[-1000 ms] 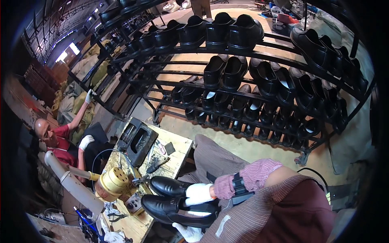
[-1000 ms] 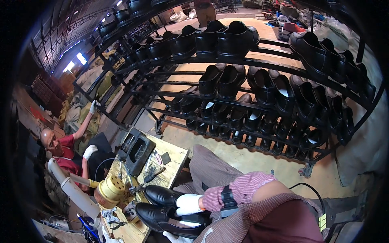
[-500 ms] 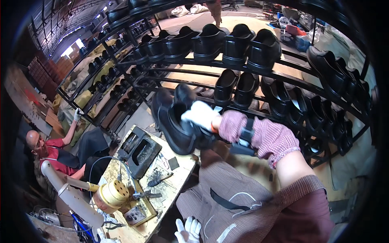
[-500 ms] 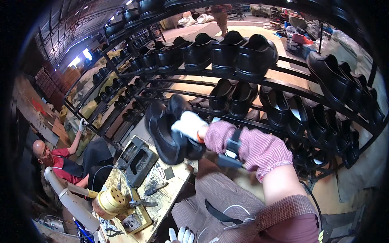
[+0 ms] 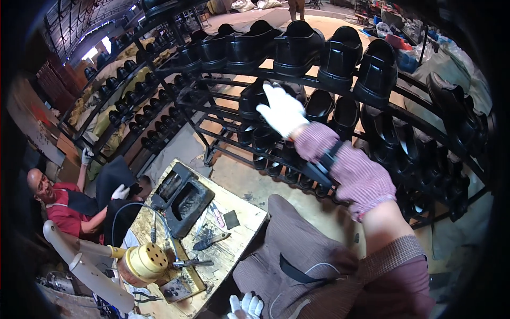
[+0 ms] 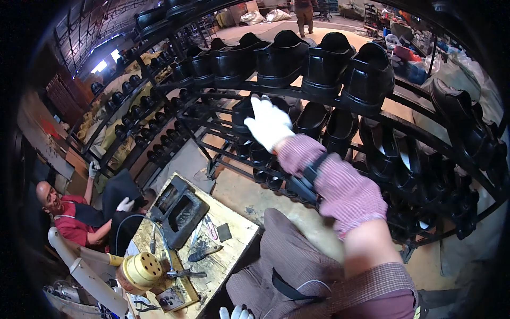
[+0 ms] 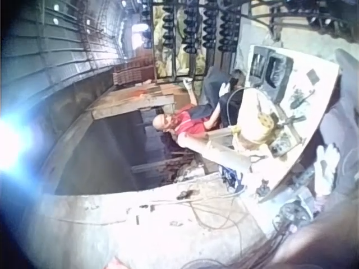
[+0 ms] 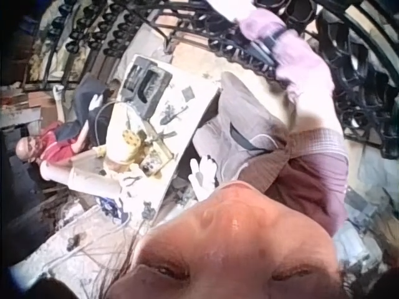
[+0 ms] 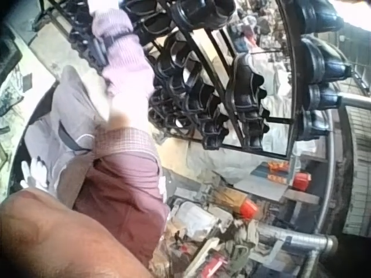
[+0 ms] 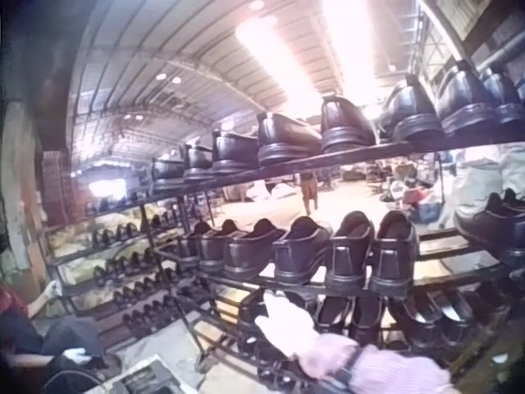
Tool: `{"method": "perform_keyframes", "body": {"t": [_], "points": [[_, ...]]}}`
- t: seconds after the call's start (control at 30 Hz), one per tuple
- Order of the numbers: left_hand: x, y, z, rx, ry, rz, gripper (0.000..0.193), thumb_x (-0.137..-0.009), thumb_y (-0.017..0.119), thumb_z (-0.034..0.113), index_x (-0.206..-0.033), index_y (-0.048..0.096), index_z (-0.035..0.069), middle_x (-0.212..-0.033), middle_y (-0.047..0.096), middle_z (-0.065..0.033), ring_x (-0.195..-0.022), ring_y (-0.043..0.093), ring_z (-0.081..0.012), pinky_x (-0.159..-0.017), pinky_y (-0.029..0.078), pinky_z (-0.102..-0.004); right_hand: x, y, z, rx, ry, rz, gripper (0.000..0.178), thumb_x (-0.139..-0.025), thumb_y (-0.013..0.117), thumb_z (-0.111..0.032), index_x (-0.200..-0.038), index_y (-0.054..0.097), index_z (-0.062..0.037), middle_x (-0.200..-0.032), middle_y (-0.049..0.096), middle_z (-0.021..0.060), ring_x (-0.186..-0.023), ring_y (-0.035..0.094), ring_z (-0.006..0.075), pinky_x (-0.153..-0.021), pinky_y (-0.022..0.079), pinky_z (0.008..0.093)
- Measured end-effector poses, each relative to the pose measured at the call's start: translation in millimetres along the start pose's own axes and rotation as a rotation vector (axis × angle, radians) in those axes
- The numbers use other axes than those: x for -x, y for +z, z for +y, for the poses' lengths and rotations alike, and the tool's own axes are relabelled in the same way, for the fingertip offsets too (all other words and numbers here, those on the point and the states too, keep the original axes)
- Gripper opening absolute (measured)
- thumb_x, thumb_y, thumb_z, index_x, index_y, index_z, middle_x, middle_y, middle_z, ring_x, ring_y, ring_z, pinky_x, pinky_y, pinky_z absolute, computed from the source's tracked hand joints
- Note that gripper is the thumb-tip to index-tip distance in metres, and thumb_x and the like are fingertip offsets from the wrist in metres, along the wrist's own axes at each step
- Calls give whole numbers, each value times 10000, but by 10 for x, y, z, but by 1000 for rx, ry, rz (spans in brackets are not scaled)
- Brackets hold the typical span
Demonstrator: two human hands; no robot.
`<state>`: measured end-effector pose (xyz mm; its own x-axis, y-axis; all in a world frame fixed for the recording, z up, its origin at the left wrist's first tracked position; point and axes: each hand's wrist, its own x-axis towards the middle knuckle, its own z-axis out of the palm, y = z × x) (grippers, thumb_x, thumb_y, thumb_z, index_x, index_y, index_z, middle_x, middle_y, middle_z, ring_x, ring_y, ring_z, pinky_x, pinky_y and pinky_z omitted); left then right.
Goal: Polishing and cleaning pairs of black dress shoes with a brush.
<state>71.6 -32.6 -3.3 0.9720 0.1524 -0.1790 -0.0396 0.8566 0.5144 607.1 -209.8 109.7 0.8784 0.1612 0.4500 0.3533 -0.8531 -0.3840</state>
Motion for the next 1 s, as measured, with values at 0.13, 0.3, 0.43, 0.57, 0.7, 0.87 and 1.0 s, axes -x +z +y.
{"method": "perform_keyframes", "body": {"t": [0.13,0.3,0.43,0.57,0.7,0.87,1.0], "points": [[89,61,133,1352,-23,482,528,-1093,341,233,-1617,311,181,-1673,323,66,-1570,241,-200,-1282,207,-490,587,-576,385,347,-17,-87,703,-953,596,-523,-1507,469,-109,-1441,541,215,-1236,612,378,-1041,486,472],[-33,-22,45,670,114,304,643,-1040,436,418,-1620,291,181,-1625,349,-86,-1481,363,-295,-1204,355,-539,836,-841,777,253,139,-266,638,-926,596,-616,-1204,723,-55,-1375,617,199,-1202,639,369,-1015,511,439],[-63,-151,-87,-125,205,195,849,-989,579,581,-1622,260,113,-1530,461,-271,-1330,553,-420,-1120,461,-539,1446,-939,336,86,-120,-266,548,-951,618,-535,-1165,723,-42,-1059,724,197,-1020,685,389,-917,536,438],[2,-34,-114,-224,155,130,859,-1001,598,522,-1647,198,120,-1586,380,-272,-1407,475,-378,-1184,374,-523,2284,-1365,-334,-285,-479,-301,335,-803,832,-308,-954,749,-21,-846,702,148,-768,697,316,-685,552,386],[131,281,-127,-184,144,39,1050,-945,592,662,-1652,93,67,-1653,278,-225,-1507,330,-360,-1247,249,-492,2631,-1505,-840,-836,-715,-611,463,-715,887,-400,-930,749,-14,-841,721,116,-731,711,256,-664,559,337],[334,193,-77,157,293,221,1087,-887,407,860,-1594,297,42,-1593,408,-167,-1455,415,-324,-1231,313,-458,3079,-1070,-1285,-714,-1427,-841,414,-835,797,-442,-1050,757,-91,-1128,724,92,-772,726,193,-633,562,303],[409,-151,136,43,496,407,1058,-896,397,857,-1578,339,50,-1544,479,-156,-1395,490,-323,-1197,374,-462,3009,-1006,-1330,-647,-1393,-1110,522,-866,738,-247,-1350,627,-84,-1365,616,176,-1159,675,316,-924,574,397]]}}
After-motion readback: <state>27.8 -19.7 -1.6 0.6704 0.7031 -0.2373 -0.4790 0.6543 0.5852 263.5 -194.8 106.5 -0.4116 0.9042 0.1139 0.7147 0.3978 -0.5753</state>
